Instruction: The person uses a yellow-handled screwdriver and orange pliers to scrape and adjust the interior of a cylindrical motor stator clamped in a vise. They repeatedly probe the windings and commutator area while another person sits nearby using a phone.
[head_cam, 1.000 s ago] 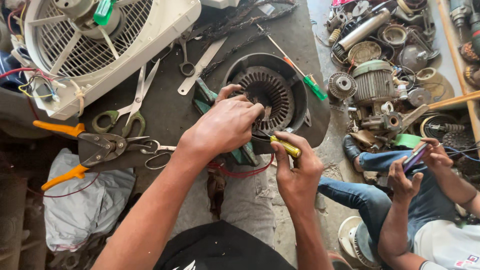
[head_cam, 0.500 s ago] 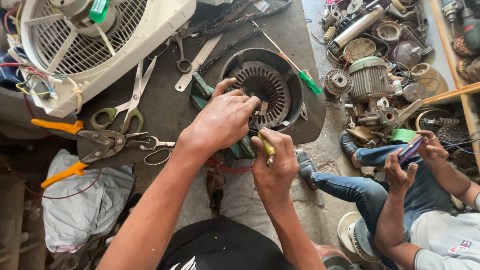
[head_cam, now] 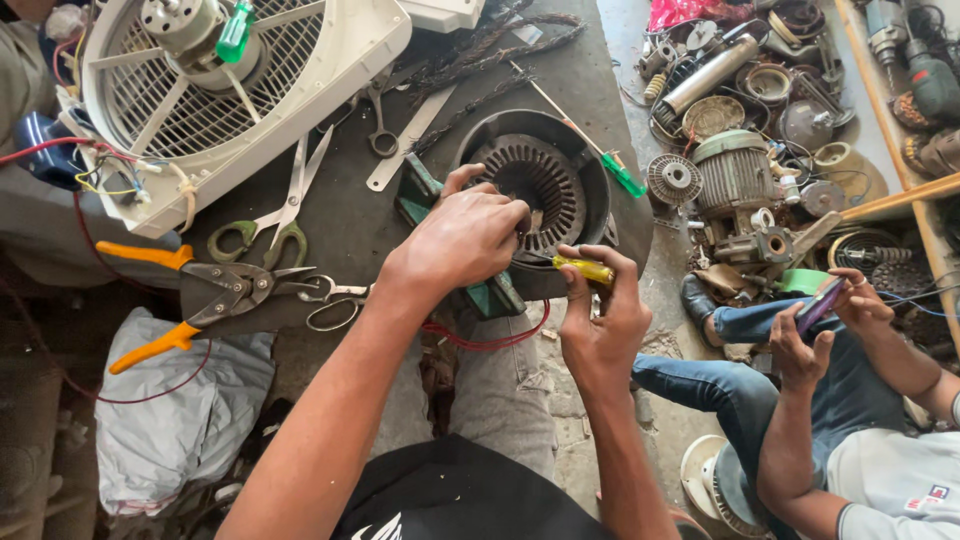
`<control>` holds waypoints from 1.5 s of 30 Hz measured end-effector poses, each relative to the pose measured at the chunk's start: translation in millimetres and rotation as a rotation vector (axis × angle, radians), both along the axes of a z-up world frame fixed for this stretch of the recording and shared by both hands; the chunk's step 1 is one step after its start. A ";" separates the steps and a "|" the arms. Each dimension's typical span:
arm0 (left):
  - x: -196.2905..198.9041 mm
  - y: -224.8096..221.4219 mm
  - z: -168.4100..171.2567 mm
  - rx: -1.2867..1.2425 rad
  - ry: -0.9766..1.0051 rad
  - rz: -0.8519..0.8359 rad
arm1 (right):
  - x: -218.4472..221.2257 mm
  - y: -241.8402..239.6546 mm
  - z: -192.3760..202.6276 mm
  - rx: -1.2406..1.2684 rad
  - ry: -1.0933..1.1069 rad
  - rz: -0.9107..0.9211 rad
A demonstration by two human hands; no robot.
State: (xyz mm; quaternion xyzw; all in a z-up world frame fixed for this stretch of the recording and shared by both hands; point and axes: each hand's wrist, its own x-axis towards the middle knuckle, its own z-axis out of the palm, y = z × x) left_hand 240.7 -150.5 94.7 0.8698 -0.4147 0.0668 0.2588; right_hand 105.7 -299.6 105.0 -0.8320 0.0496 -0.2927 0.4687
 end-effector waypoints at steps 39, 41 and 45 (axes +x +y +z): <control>-9.7 -2.4 30.2 -0.085 0.071 -0.035 | 39.8 -75.5 7.7 0.037 0.216 0.329; -13.7 -4.3 30.3 -0.129 0.049 0.008 | 42.5 -75.4 3.7 -0.108 0.064 0.302; -20.5 -8.0 26.9 -0.284 -0.027 0.079 | 49.4 -70.0 -1.8 0.154 0.093 0.337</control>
